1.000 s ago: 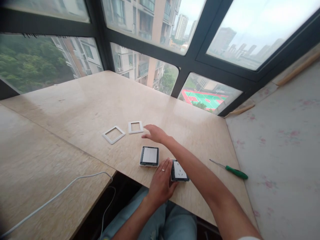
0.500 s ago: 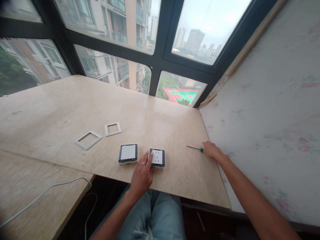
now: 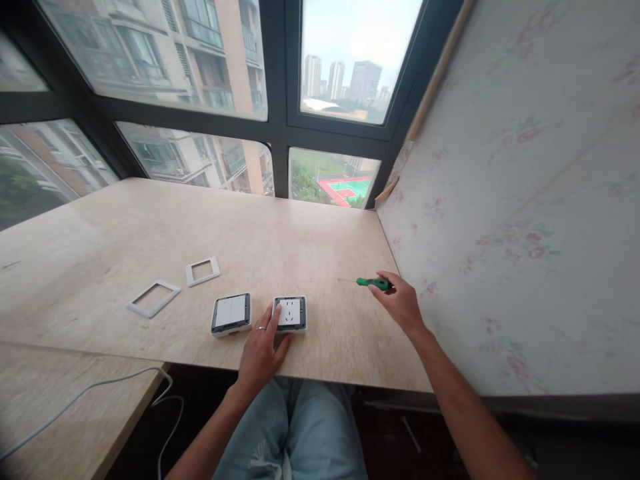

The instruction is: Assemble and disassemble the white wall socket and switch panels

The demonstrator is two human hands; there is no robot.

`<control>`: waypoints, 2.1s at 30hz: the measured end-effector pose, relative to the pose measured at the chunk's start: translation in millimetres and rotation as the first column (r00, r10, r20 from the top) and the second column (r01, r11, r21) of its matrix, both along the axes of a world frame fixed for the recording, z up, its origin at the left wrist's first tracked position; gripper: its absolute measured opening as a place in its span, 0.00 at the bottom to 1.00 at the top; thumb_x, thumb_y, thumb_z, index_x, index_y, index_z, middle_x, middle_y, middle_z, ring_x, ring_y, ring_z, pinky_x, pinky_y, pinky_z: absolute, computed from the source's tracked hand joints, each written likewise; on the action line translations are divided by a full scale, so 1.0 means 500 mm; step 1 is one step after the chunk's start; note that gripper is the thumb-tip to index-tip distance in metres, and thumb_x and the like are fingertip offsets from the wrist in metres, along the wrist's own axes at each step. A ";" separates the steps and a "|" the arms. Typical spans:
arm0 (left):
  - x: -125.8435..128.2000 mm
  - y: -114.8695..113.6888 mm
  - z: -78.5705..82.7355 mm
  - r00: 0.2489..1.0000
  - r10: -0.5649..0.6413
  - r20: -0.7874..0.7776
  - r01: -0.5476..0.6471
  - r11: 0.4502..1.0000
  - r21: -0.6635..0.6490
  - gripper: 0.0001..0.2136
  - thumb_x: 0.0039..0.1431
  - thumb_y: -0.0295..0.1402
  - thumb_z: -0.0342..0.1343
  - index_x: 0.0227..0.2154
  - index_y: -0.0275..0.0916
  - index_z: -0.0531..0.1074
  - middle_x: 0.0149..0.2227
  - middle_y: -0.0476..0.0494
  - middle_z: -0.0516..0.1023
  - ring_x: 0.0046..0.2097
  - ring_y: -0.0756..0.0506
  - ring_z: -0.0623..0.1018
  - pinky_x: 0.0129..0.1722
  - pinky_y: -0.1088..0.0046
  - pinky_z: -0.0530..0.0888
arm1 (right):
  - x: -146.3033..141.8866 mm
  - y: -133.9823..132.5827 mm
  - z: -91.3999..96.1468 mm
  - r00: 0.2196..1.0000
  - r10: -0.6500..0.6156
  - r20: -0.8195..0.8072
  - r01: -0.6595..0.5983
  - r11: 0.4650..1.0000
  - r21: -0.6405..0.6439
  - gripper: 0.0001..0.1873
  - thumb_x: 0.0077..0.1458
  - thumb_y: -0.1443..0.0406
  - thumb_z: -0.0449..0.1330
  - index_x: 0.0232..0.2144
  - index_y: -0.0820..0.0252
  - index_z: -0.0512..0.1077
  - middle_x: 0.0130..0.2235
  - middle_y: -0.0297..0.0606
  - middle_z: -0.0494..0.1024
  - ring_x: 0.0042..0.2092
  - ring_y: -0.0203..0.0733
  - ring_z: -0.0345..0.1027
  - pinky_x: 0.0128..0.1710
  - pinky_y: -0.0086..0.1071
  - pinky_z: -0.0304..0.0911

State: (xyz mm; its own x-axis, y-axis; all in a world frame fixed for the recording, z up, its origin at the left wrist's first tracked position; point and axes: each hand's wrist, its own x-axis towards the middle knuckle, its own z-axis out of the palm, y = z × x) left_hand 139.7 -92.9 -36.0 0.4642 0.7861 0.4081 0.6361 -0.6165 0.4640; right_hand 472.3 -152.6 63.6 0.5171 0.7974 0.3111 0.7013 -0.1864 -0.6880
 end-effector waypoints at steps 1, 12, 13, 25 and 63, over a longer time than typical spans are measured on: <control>0.001 -0.001 0.002 1.000 0.004 -0.002 -0.004 1.000 0.000 0.31 0.65 0.35 0.53 0.68 0.38 0.50 0.66 0.28 0.61 0.65 0.33 0.66 0.58 0.50 0.71 | -0.022 0.000 0.015 0.992 -0.020 -0.125 0.037 0.989 0.140 0.26 0.46 0.53 0.68 0.46 0.59 0.74 0.40 0.42 0.80 0.38 0.45 0.75 0.42 0.42 0.71; 0.006 -0.009 0.007 0.998 0.048 0.035 -0.047 0.999 -0.010 0.37 0.64 0.43 0.54 0.68 0.34 0.45 0.64 0.27 0.64 0.64 0.33 0.67 0.60 0.51 0.69 | -0.285 0.083 0.112 0.389 0.519 -0.761 0.009 0.824 0.567 0.13 0.51 0.59 0.66 0.36 0.56 0.70 0.28 0.26 0.70 0.21 0.28 0.61 0.16 0.23 0.56; 0.006 -0.009 0.007 0.998 0.051 0.035 -0.050 0.999 -0.017 0.36 0.64 0.43 0.54 0.68 0.34 0.45 0.64 0.27 0.64 0.64 0.33 0.67 0.60 0.51 0.69 | -0.299 0.096 0.107 0.384 0.539 -0.750 0.034 0.803 0.595 0.12 0.51 0.59 0.66 0.32 0.56 0.68 0.25 0.24 0.68 0.18 0.27 0.57 0.14 0.22 0.51; 0.011 -0.013 0.018 0.998 0.052 0.023 -0.051 0.997 -0.058 0.36 0.64 0.41 0.54 0.67 0.34 0.45 0.64 0.26 0.63 0.66 0.35 0.65 0.61 0.51 0.67 | -0.357 0.169 0.071 0.529 0.512 -0.677 0.142 0.733 0.665 0.24 0.53 0.54 0.65 0.19 0.56 0.56 0.15 0.20 0.56 0.14 0.25 0.44 0.11 0.21 0.40; 0.054 0.055 0.026 0.984 0.018 0.177 0.018 0.980 -0.198 0.28 0.57 0.41 0.62 0.58 0.36 0.64 0.62 0.32 0.67 0.64 0.35 0.67 0.62 0.51 0.66 | -0.269 0.167 0.254 0.493 0.855 0.159 -0.746 0.510 -0.428 0.18 0.49 0.70 0.63 0.43 0.51 0.73 0.40 0.36 0.81 0.39 0.44 0.74 0.36 0.33 0.65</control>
